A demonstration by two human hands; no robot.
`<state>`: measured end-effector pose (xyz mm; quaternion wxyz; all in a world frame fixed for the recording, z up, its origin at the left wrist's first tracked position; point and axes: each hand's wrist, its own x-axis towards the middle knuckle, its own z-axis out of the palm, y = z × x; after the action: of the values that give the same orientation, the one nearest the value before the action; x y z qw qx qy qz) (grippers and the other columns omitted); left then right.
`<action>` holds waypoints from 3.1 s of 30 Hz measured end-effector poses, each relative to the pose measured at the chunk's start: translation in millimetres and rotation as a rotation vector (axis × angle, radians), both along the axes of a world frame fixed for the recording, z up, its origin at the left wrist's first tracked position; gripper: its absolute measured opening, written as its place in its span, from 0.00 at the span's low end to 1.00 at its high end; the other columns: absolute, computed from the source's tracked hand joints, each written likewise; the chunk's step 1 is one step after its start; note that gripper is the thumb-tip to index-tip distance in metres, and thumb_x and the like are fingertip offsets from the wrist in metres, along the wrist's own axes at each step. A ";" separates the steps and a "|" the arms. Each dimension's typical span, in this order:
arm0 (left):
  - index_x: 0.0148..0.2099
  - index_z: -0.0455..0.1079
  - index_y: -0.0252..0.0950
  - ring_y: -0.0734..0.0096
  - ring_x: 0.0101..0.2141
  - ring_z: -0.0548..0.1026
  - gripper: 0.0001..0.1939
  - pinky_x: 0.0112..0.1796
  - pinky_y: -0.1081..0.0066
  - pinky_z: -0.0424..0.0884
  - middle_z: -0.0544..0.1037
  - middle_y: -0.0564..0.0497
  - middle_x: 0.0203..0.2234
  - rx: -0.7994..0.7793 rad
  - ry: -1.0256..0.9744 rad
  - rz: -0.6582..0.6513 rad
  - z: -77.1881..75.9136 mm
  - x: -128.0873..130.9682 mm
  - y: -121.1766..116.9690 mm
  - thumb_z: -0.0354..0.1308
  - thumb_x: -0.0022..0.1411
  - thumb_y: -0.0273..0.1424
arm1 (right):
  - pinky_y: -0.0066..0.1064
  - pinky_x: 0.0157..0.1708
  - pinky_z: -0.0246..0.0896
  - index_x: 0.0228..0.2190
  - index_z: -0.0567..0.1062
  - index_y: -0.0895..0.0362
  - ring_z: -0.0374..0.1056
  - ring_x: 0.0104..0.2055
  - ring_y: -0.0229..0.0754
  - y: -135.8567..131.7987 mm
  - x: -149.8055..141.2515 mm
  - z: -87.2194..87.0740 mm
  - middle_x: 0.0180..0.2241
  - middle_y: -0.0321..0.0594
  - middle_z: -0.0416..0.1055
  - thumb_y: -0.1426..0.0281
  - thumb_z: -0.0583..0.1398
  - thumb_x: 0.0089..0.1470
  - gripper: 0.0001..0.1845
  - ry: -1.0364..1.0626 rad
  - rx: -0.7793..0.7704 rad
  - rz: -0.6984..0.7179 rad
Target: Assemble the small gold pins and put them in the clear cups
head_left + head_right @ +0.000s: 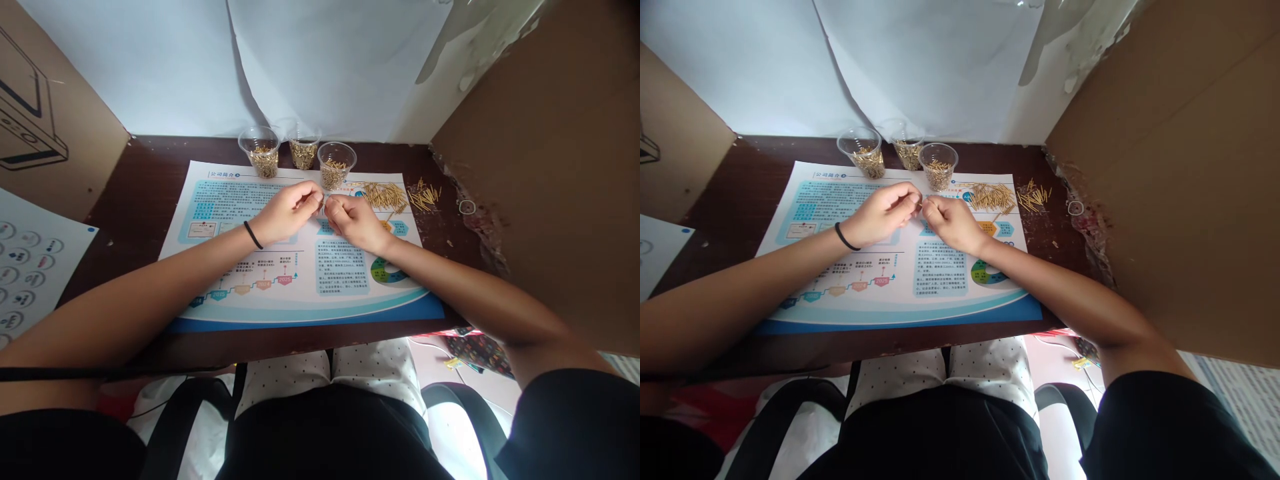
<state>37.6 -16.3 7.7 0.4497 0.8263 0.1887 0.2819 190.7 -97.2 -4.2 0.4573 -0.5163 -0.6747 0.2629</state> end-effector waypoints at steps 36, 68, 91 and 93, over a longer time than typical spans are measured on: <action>0.27 0.63 0.35 0.75 0.23 0.62 0.09 0.27 0.72 0.59 0.67 0.54 0.20 0.262 0.071 0.234 -0.6 -1.1 -11.6 0.50 0.61 0.25 | 0.29 0.26 0.47 0.19 0.54 0.54 0.49 0.22 0.33 -3.5 -8.9 8.3 0.17 0.31 0.54 0.68 0.49 0.60 0.18 -0.186 0.029 -0.114; 0.26 0.63 0.36 0.76 0.21 0.63 0.13 0.23 0.73 0.59 0.68 0.53 0.19 -0.016 -0.054 0.346 -13.2 6.4 -8.1 0.51 0.64 0.30 | 0.27 0.20 0.59 0.37 0.68 0.55 0.66 0.20 0.33 -8.9 -5.2 7.2 0.27 0.36 0.73 0.52 0.59 0.57 0.19 0.152 -0.091 -0.138; 0.24 0.72 0.33 0.75 0.25 0.68 0.06 0.29 0.72 0.65 0.73 0.52 0.22 0.343 0.130 0.218 -0.2 0.5 -12.9 0.60 0.52 0.26 | 0.31 0.33 0.57 0.30 0.74 0.58 0.65 0.30 0.37 -10.8 4.9 11.9 0.29 0.40 0.73 0.72 0.55 0.59 0.09 -0.381 0.140 -0.148; 0.21 0.72 0.34 0.75 0.25 0.68 0.08 0.29 0.72 0.64 0.72 0.52 0.23 0.399 0.158 0.229 -2.0 -0.1 -11.8 0.61 0.51 0.26 | 0.30 0.33 0.56 0.28 0.75 0.58 0.65 0.30 0.37 -11.1 5.0 12.2 0.29 0.39 0.73 0.73 0.55 0.58 0.09 -0.409 0.121 -0.122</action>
<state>37.6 -28.1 5.7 0.2266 0.8915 0.2563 0.2970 195.7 -108.3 7.9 0.3561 -0.5703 -0.7355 0.0838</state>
